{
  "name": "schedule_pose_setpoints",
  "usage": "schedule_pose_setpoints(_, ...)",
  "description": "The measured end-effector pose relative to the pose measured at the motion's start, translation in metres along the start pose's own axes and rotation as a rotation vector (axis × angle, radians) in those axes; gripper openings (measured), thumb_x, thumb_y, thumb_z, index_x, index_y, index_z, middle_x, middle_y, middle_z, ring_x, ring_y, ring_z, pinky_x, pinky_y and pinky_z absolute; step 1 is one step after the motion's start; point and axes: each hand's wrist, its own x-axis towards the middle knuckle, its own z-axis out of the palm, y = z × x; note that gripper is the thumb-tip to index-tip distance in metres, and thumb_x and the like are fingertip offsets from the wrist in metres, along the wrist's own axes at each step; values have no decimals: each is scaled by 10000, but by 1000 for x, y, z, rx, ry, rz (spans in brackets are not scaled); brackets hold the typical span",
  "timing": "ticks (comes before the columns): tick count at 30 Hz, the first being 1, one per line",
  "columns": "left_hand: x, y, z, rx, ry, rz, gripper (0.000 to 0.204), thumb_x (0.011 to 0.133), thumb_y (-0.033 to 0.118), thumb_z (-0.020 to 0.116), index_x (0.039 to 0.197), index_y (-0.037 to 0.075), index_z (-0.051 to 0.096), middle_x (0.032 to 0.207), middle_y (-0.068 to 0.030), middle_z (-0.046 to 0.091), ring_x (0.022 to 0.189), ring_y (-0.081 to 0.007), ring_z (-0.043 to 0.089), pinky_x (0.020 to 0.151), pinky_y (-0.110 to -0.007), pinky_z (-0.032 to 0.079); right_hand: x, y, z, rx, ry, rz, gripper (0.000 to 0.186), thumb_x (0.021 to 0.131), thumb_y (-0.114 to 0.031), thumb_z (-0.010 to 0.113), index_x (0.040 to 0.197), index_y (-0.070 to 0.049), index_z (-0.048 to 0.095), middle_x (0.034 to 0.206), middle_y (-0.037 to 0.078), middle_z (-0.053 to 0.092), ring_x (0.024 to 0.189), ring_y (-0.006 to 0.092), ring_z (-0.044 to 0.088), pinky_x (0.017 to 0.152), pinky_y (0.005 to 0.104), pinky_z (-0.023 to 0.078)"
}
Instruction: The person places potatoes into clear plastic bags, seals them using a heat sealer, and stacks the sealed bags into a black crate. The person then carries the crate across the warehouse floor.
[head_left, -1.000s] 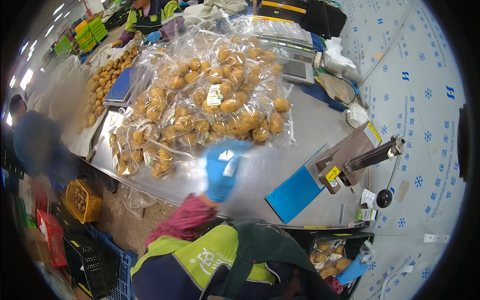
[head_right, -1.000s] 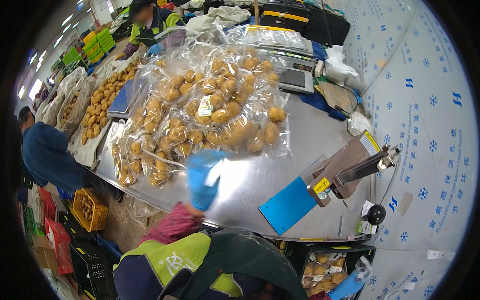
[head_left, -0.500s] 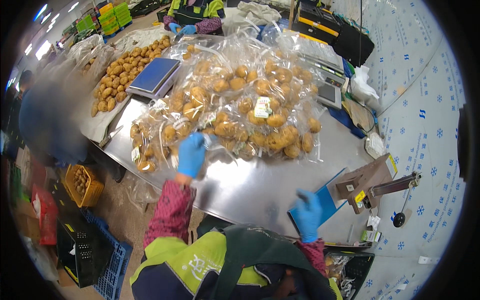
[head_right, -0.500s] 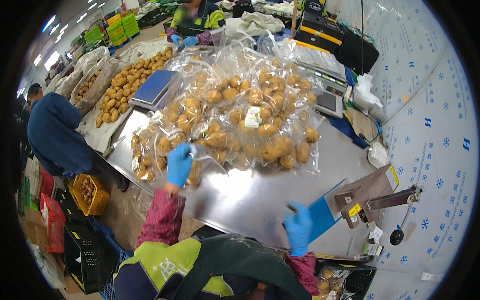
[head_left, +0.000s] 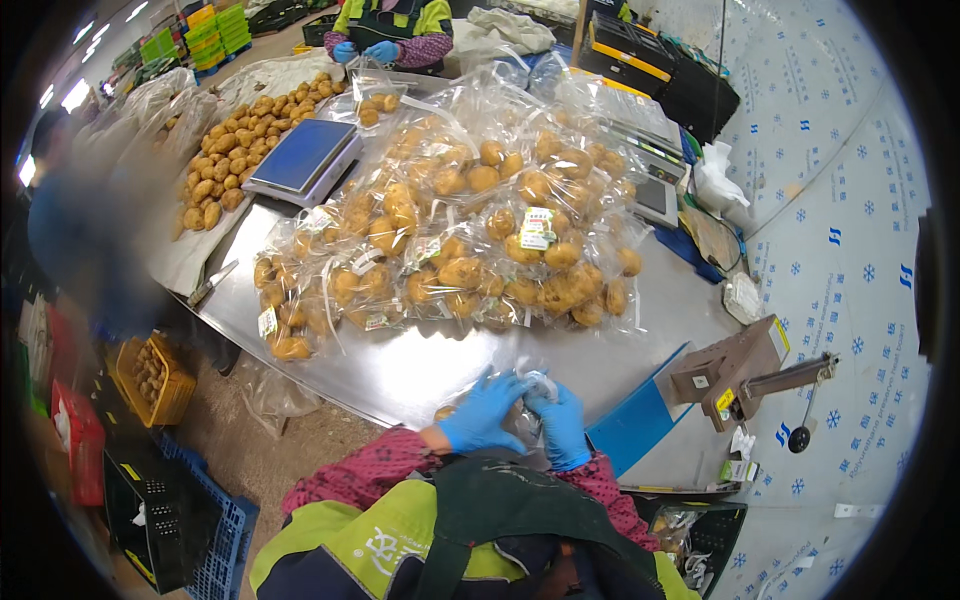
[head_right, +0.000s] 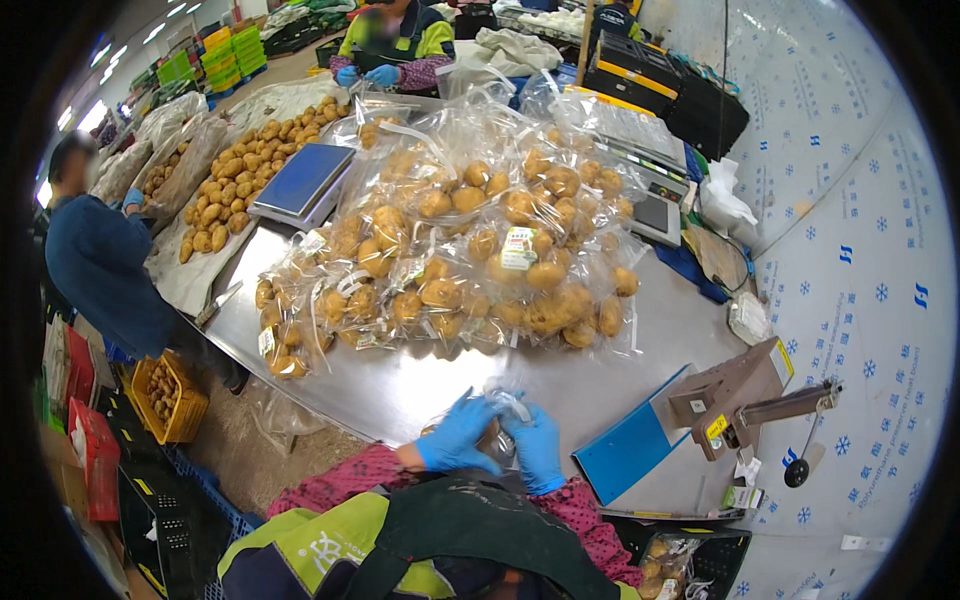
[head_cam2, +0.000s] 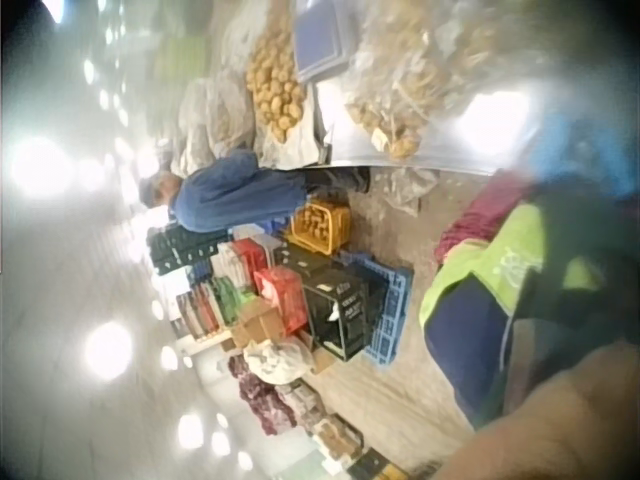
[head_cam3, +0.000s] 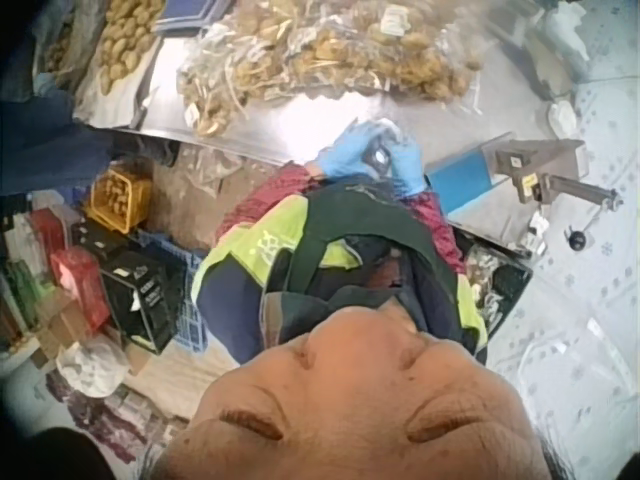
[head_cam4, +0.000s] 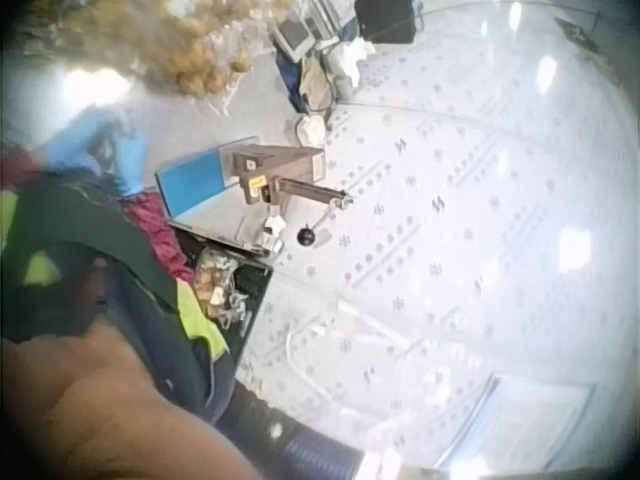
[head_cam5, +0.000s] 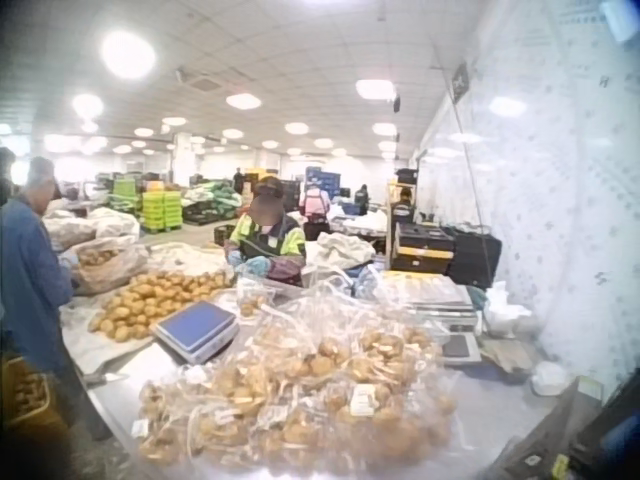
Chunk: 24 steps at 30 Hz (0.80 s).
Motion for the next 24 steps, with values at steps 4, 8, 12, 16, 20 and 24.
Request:
schedule_pose_setpoints(4,41,27,29,-209,-10,37,589,739,254,735,1237,65,485,1177,-131,574,1075,-310,555,944,-468,396,-35,-36,-26,-69,145,-65,248,847,-62,635,1070,39,604,945,87,642,806,122,605,692,242,492)
schedule_pose_setpoints(8,59,56,59,-629,-356,-137,280,851,108,582,1118,29,608,826,-118,642,729,-177,600,673,-355,504,-90,-76,-70,94,245,-251,242,871,-18,568,1102,52,585,968,122,636,803,163,628,731,255,512)
schedule_pose_setpoints(12,93,113,88,-872,-417,-65,212,902,167,548,1023,20,642,762,-80,634,665,-139,567,625,-326,489,-136,-63,-150,-113,400,-438,327,820,-107,649,1116,23,598,998,109,623,903,182,600,836,303,477)
schedule_pose_setpoints(16,148,197,118,-854,-490,301,218,853,229,611,927,26,643,828,-128,631,724,-244,590,669,-370,466,-161,-9,-214,-438,314,-295,536,773,-89,707,1247,-2,471,1169,118,533,1071,217,511,906,341,432)
schedule_pose_setpoints(20,207,241,187,-173,-149,1010,280,654,209,668,878,55,600,828,-74,542,795,-258,524,738,-365,423,-132,40,-241,-505,1008,-566,460,847,-52,632,1244,29,415,1168,138,521,1024,216,516,874,346,439)
schedule_pose_setpoints(24,239,259,167,74,-355,991,205,651,219,662,802,89,612,857,-66,546,859,-242,523,723,-339,405,-124,41,-267,-331,1054,-403,352,848,-15,604,1171,73,495,1098,145,574,966,214,549,863,344,452)
